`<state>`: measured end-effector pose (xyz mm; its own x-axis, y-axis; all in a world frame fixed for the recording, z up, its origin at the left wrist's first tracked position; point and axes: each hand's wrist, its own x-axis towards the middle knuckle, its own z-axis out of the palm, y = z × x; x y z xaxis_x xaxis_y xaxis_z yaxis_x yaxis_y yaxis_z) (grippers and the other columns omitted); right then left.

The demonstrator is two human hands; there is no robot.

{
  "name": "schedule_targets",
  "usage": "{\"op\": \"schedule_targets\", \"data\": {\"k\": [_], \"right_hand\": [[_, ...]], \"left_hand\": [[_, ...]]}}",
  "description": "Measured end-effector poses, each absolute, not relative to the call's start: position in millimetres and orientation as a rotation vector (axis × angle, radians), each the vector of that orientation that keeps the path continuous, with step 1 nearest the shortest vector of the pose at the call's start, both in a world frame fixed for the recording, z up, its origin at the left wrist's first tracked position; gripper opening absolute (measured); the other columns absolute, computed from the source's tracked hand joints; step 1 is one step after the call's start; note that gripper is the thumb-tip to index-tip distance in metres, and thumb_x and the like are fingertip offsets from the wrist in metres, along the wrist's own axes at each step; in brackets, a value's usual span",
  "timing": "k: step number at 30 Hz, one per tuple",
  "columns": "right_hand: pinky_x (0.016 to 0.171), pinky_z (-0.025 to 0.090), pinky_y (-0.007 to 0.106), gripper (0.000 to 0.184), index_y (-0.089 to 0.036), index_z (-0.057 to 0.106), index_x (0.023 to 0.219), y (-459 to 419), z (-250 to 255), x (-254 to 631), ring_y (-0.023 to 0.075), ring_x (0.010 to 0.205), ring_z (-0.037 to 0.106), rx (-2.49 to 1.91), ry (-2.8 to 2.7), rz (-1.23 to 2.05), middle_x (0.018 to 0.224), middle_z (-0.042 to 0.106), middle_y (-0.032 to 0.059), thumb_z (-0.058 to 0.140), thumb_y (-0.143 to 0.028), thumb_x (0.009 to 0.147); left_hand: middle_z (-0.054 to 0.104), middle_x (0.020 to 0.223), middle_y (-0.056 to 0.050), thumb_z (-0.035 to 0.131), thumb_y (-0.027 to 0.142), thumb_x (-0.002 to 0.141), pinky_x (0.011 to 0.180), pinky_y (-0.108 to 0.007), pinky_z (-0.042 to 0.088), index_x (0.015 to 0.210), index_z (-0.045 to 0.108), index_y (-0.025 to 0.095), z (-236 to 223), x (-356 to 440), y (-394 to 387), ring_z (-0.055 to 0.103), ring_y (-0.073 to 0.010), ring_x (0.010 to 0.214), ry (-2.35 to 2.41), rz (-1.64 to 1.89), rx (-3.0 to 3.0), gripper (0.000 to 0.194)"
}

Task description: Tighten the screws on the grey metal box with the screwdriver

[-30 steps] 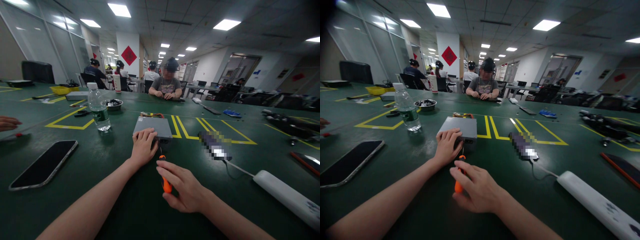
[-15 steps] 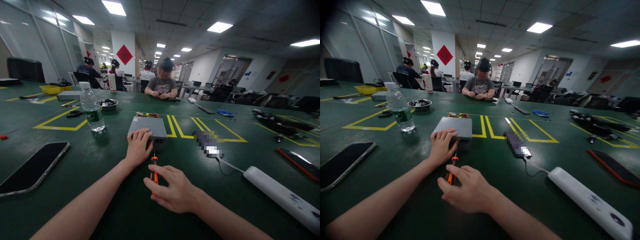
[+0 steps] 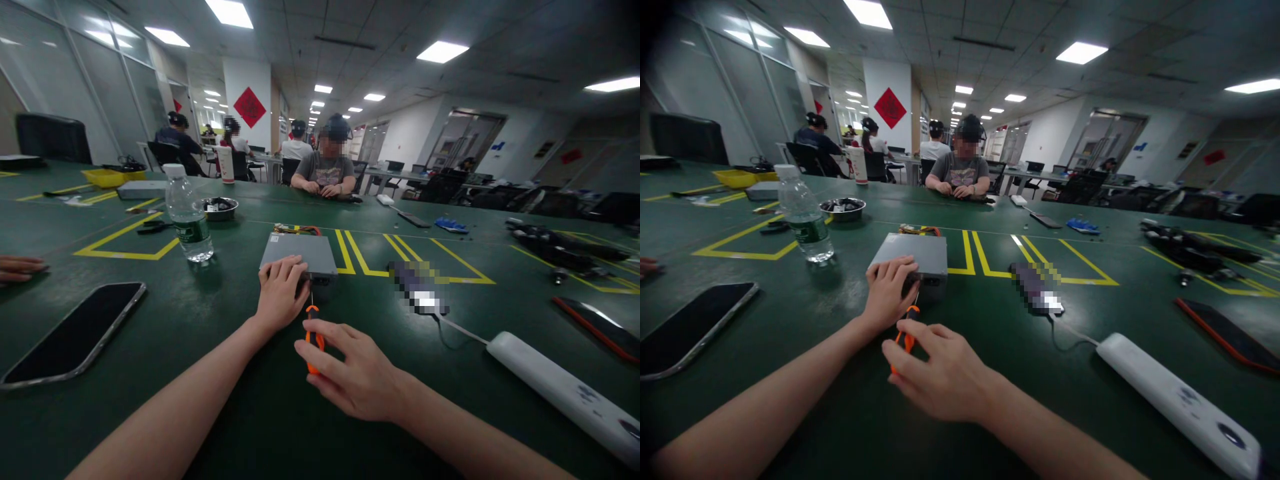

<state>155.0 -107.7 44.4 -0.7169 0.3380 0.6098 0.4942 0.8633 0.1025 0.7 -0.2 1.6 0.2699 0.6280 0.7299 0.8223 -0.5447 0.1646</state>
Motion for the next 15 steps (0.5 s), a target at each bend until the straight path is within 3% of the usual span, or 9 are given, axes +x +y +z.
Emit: {"op": "schedule_targets", "data": {"k": [3, 6, 12, 15], "right_hand": [[0.060, 0.050, 0.026, 0.019, -0.014, 0.049, 0.096, -104.3, 42.2, 154.5, 0.0191, 0.087, 0.062, -0.582, -2.355, -0.420, 0.102, 0.061, 0.0180, 0.049, -0.030, 0.087], [0.061, 0.051, 0.026, 0.023, -0.014, 0.045, 0.095, -101.3, 32.1, 155.3, 0.0168, 0.079, 0.063, -0.591, -2.256, -0.354, 0.101, 0.062, 0.0174, 0.054, -0.033, 0.085], [0.068, 0.052, 0.030, 0.028, -0.012, 0.045, 0.112, -106.6, 32.4, 153.9, 0.0217, 0.095, 0.060, -0.606, -2.369, -0.330, 0.106, 0.059, 0.0191, 0.039, -0.030, 0.091], [0.062, 0.052, 0.028, 0.025, -0.013, 0.047, 0.107, -107.4, 33.0, 152.6, 0.0195, 0.086, 0.062, -0.620, -2.347, -0.389, 0.104, 0.060, 0.0182, 0.042, -0.030, 0.090]], "left_hand": [[0.055, 0.121, -0.005, 0.049, 0.028, 0.082, 0.092, -0.042, 0.025, 0.106, 0.051, 0.023, 1.8, 0.6, -0.1, 0.044, -0.0230, 0.114, -1.339, -1.148, -2.294, 0.025], [0.055, 0.121, -0.005, 0.049, 0.028, 0.082, 0.092, -0.042, 0.025, 0.106, 0.051, 0.023, 2.4, 0.4, -0.6, 0.044, -0.0225, 0.114, -1.342, -1.151, -2.296, 0.025], [0.055, 0.121, -0.006, 0.048, 0.028, 0.082, 0.092, -0.043, 0.025, 0.106, 0.051, 0.024, 2.9, 0.4, -1.8, 0.045, -0.0238, 0.113, -1.345, -1.155, -2.299, 0.025], [0.055, 0.121, -0.006, 0.047, 0.028, 0.083, 0.092, -0.043, 0.025, 0.107, 0.051, 0.024, 2.5, 0.3, -1.3, 0.045, -0.0237, 0.113, -1.337, -1.157, -2.303, 0.025]]}}
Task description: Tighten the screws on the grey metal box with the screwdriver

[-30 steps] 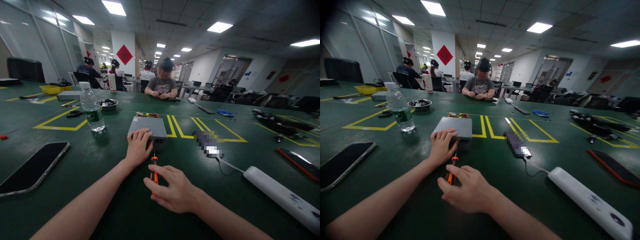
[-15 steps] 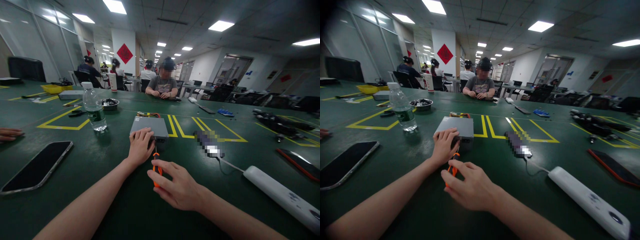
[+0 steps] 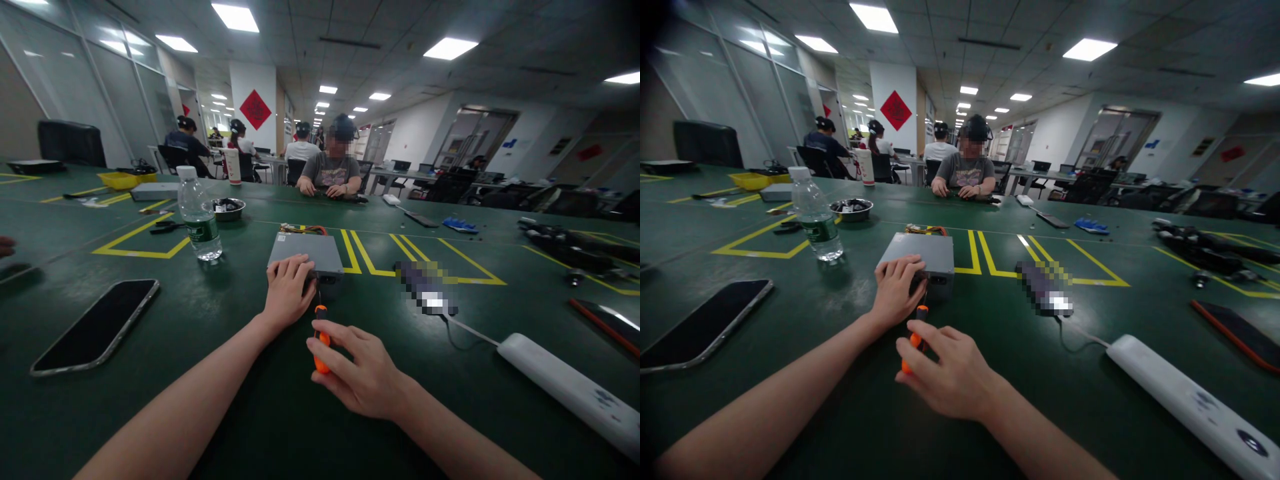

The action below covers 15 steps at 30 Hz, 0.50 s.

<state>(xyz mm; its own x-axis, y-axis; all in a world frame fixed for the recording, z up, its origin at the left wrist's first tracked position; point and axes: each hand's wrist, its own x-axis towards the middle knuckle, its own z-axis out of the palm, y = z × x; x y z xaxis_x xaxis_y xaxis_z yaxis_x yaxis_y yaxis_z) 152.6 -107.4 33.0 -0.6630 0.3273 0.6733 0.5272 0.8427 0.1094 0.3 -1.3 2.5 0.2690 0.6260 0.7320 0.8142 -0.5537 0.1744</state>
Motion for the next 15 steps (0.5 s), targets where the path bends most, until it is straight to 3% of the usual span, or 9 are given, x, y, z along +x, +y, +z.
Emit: {"op": "schedule_targets", "data": {"k": [4, 9, 15], "right_hand": [[0.062, 0.053, 0.028, 0.023, -0.015, 0.044, 0.096, -103.3, 25.4, 152.5, 0.0183, 0.081, 0.064, -0.604, -2.203, -0.367, 0.097, 0.063, 0.0162, 0.054, -0.032, 0.085], [0.071, 0.053, 0.032, 0.037, -0.011, 0.042, 0.110, -105.2, 27.3, 152.4, 0.0210, 0.092, 0.062, -0.636, -2.255, -0.251, 0.101, 0.061, 0.0168, 0.047, -0.040, 0.088], [0.065, 0.053, 0.029, 0.028, -0.014, 0.047, 0.108, -105.7, 29.8, 150.4, 0.0198, 0.089, 0.063, -0.620, -2.288, -0.301, 0.101, 0.062, 0.0146, 0.046, -0.035, 0.089]], "left_hand": [[0.055, 0.120, -0.006, 0.048, 0.028, 0.083, 0.092, -0.042, 0.026, 0.106, 0.052, 0.024, 2.3, -0.1, -0.4, 0.045, -0.0235, 0.113, -1.337, -1.163, -2.304, 0.024], [0.055, 0.120, -0.006, 0.048, 0.027, 0.082, 0.092, -0.042, 0.025, 0.106, 0.051, 0.023, 2.0, -0.8, -0.1, 0.044, -0.0224, 0.113, -1.330, -1.148, -2.304, 0.024], [0.055, 0.120, -0.006, 0.049, 0.027, 0.082, 0.091, -0.042, 0.025, 0.106, 0.051, 0.023, 1.2, 0.4, -0.3, 0.044, -0.0227, 0.113, -1.330, -1.148, -2.291, 0.024]]}}
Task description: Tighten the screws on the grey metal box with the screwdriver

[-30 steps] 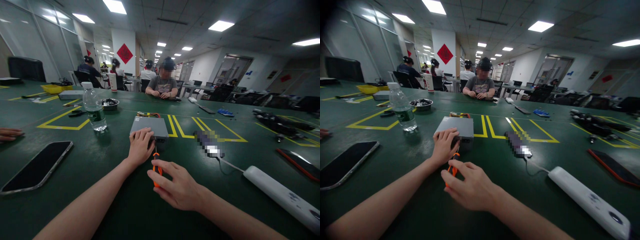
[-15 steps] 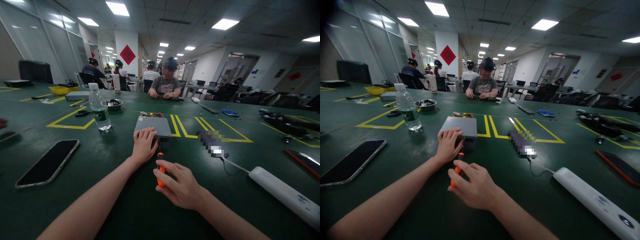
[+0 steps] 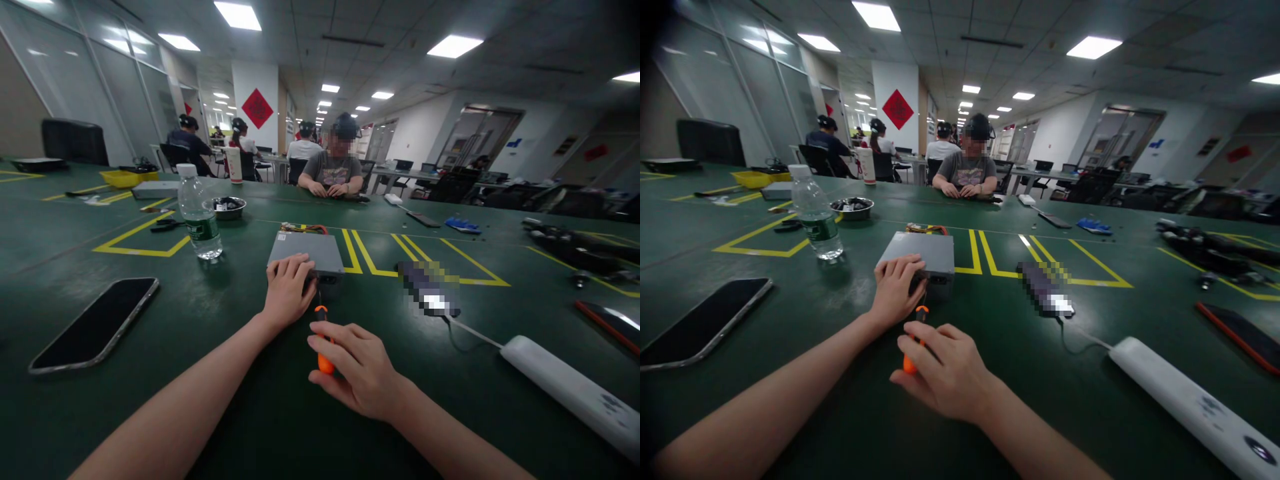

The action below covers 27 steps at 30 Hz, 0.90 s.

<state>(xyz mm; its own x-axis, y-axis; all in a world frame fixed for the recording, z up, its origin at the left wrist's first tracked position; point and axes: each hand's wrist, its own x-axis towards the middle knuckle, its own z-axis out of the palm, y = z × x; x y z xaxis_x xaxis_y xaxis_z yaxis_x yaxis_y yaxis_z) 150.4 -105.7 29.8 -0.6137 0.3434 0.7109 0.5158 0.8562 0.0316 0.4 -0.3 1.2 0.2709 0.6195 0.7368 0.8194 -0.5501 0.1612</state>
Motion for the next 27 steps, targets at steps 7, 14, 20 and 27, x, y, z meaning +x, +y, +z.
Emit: {"op": "schedule_targets", "data": {"k": [7, 14, 20, 27], "right_hand": [[0.079, 0.053, 0.031, 0.045, -0.012, 0.038, 0.111, -101.4, 24.3, 151.9, 0.0200, 0.100, 0.060, -0.589, -2.221, -0.115, 0.105, 0.059, 0.0172, 0.045, -0.049, 0.087], [0.065, 0.052, 0.028, 0.030, -0.015, 0.045, 0.110, -103.1, 27.0, 147.3, 0.0182, 0.089, 0.063, -0.611, -2.321, -0.257, 0.111, 0.059, 0.0158, 0.048, -0.035, 0.089], [0.077, 0.052, 0.031, 0.035, -0.015, 0.038, 0.108, -103.9, 27.1, 150.9, 0.0189, 0.097, 0.061, -0.606, -2.222, -0.107, 0.105, 0.061, 0.0150, 0.050, -0.040, 0.086], [0.071, 0.053, 0.031, 0.028, -0.015, 0.045, 0.110, -104.6, 28.4, 150.7, 0.0203, 0.093, 0.061, -0.632, -2.315, -0.204, 0.111, 0.057, 0.0165, 0.046, -0.033, 0.089]], "left_hand": [[0.056, 0.120, -0.006, 0.048, 0.028, 0.082, 0.092, -0.042, 0.025, 0.106, 0.051, 0.023, 0.8, 0.3, 0.8, 0.045, -0.0227, 0.113, -1.327, -1.146, -2.295, 0.024], [0.055, 0.120, -0.006, 0.048, 0.027, 0.082, 0.091, -0.043, 0.026, 0.106, 0.052, 0.024, -0.3, 0.7, 1.3, 0.044, -0.0240, 0.113, -1.332, -1.150, -2.290, 0.025], [0.055, 0.120, -0.006, 0.049, 0.026, 0.082, 0.092, -0.043, 0.026, 0.106, 0.052, 0.023, 1.4, 0.6, 0.0, 0.044, -0.0240, 0.114, -1.339, -1.148, -2.307, 0.025], [0.055, 0.120, -0.006, 0.048, 0.027, 0.082, 0.092, -0.042, 0.026, 0.106, 0.051, 0.023, 2.5, 0.7, -0.7, 0.045, -0.0231, 0.113, -1.337, -1.135, -2.297, 0.025]]}}
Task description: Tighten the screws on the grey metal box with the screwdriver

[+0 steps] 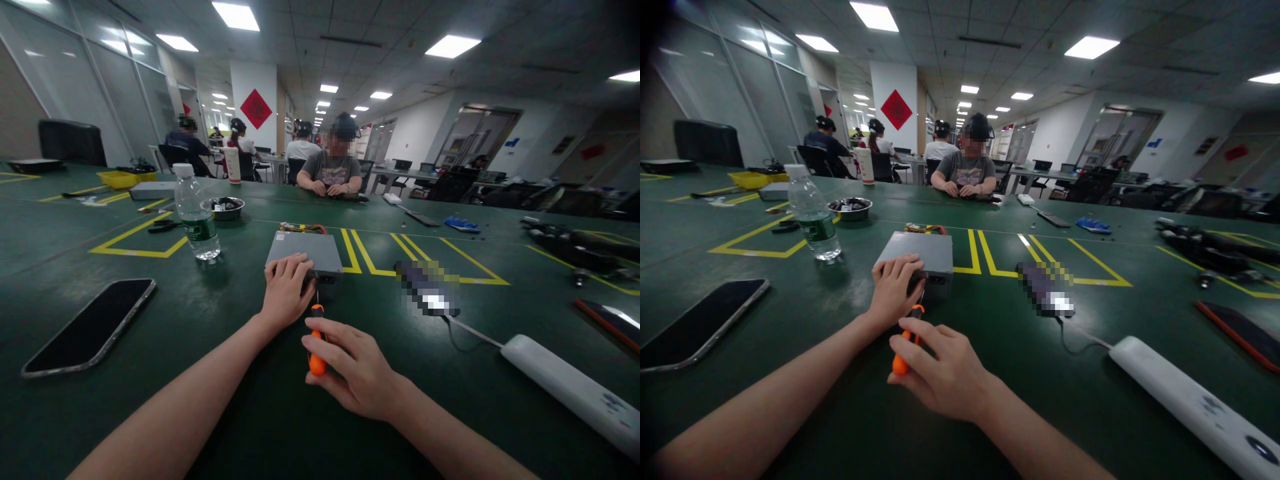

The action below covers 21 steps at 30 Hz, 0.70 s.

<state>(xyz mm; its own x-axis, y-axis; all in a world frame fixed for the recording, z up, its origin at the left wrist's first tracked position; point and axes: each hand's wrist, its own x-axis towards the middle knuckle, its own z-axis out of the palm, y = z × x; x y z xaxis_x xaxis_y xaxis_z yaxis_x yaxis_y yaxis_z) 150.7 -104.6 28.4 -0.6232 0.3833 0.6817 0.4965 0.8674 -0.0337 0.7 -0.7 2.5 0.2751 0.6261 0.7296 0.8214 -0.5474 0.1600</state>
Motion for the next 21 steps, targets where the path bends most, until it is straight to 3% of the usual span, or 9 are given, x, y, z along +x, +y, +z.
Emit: {"op": "schedule_targets", "data": {"k": [4, 9, 16, 21], "right_hand": [[0.074, 0.053, 0.030, 0.031, -0.016, 0.042, 0.102, -102.5, 22.3, 150.7, 0.0183, 0.091, 0.062, -0.615, -2.224, -0.118, 0.104, 0.061, 0.0143, 0.055, -0.037, 0.084], [0.078, 0.051, 0.032, 0.032, -0.012, 0.041, 0.114, -106.4, 30.7, 149.3, 0.0206, 0.101, 0.058, -0.635, -2.310, -0.120, 0.111, 0.057, 0.0169, 0.043, -0.033, 0.089], [0.062, 0.052, 0.028, 0.023, -0.017, 0.047, 0.097, -104.0, 26.5, 149.9, 0.0172, 0.077, 0.063, -0.619, -2.241, -0.270, 0.099, 0.063, 0.0134, 0.053, -0.035, 0.084], [0.073, 0.052, 0.029, 0.030, -0.014, 0.046, 0.104, -106.3, 28.8, 148.1, 0.0190, 0.093, 0.061, -0.643, -2.276, -0.177, 0.103, 0.062, 0.0136, 0.051, -0.037, 0.085]], "left_hand": [[0.055, 0.120, -0.006, 0.049, 0.027, 0.082, 0.092, -0.042, 0.026, 0.105, 0.051, 0.023, 2.7, 0.8, -1.0, 0.044, -0.0230, 0.113, -1.344, -1.139, -2.296, 0.024], [0.055, 0.120, -0.006, 0.048, 0.027, 0.083, 0.093, -0.042, 0.025, 0.105, 0.051, 0.023, 1.7, 0.7, -0.4, 0.044, -0.0228, 0.114, -1.337, -1.151, -2.299, 0.023], [0.055, 0.120, -0.007, 0.047, 0.027, 0.083, 0.091, -0.043, 0.026, 0.106, 0.052, 0.023, 4.6, 0.9, -1.8, 0.045, -0.0239, 0.113, -1.324, -1.151, -2.308, 0.024], [0.056, 0.118, -0.007, 0.048, 0.027, 0.082, 0.091, -0.043, 0.027, 0.106, 0.052, 0.023, 4.7, 0.2, -2.0, 0.045, -0.0242, 0.112, -1.320, -1.158, -2.304, 0.024]]}}
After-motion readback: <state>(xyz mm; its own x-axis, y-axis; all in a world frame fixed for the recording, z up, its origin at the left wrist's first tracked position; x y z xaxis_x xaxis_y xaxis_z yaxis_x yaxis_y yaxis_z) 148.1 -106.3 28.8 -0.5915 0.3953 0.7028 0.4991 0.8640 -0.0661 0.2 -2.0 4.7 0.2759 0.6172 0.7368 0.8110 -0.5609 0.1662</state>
